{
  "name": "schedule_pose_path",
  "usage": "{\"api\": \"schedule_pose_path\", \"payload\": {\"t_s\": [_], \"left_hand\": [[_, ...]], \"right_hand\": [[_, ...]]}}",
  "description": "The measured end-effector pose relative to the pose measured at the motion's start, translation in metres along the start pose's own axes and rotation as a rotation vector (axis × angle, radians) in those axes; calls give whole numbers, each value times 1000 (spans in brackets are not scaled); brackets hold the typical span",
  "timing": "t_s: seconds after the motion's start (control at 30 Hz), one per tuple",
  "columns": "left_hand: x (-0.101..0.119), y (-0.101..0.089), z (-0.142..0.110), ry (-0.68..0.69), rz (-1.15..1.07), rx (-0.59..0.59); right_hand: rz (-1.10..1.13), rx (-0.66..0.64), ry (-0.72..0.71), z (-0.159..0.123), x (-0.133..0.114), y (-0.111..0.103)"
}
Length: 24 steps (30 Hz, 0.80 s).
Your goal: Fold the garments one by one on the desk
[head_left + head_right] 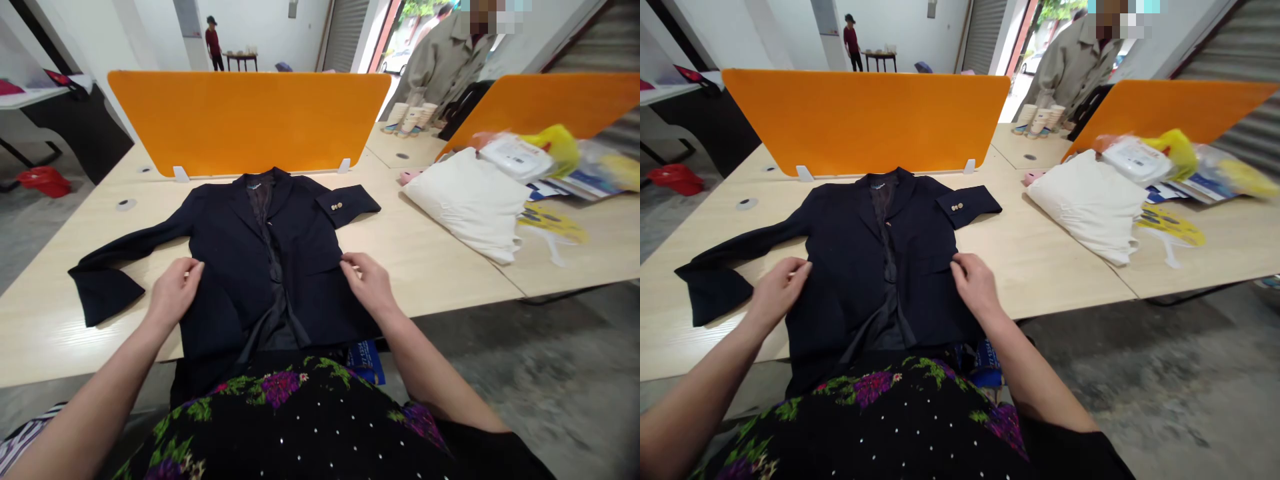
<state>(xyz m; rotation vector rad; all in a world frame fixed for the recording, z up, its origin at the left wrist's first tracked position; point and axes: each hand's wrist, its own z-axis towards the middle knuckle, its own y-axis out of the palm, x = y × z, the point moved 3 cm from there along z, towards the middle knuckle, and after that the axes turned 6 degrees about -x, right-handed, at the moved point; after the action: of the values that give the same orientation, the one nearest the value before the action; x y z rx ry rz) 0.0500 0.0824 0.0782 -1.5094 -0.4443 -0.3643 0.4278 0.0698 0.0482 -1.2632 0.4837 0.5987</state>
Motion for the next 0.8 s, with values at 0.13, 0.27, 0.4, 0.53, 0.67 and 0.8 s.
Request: {"api": "schedule_pose_path", "payload": {"t_s": [0.13,0.27,0.4,0.53,0.67,0.8], "left_hand": [[-33,0,6,-219,97,-125],[-17,13,3,82,57,-46],[1,15,-11,426,58,-249],[-36,-10,-20,257,-38,-480],[-86,-40,-24,69,170,-402],[-79,-45,-29,33,316,-141]], "right_hand": [[-372,-46,87,10,28,0],[-339,-108,-11,8,22,31],[-296,-115,-38,6,18,41],[-241,-78,-30,7,27,35],[-202,-64,-51,7,32,34],[-220,-37,-52,6,31,36]]}}
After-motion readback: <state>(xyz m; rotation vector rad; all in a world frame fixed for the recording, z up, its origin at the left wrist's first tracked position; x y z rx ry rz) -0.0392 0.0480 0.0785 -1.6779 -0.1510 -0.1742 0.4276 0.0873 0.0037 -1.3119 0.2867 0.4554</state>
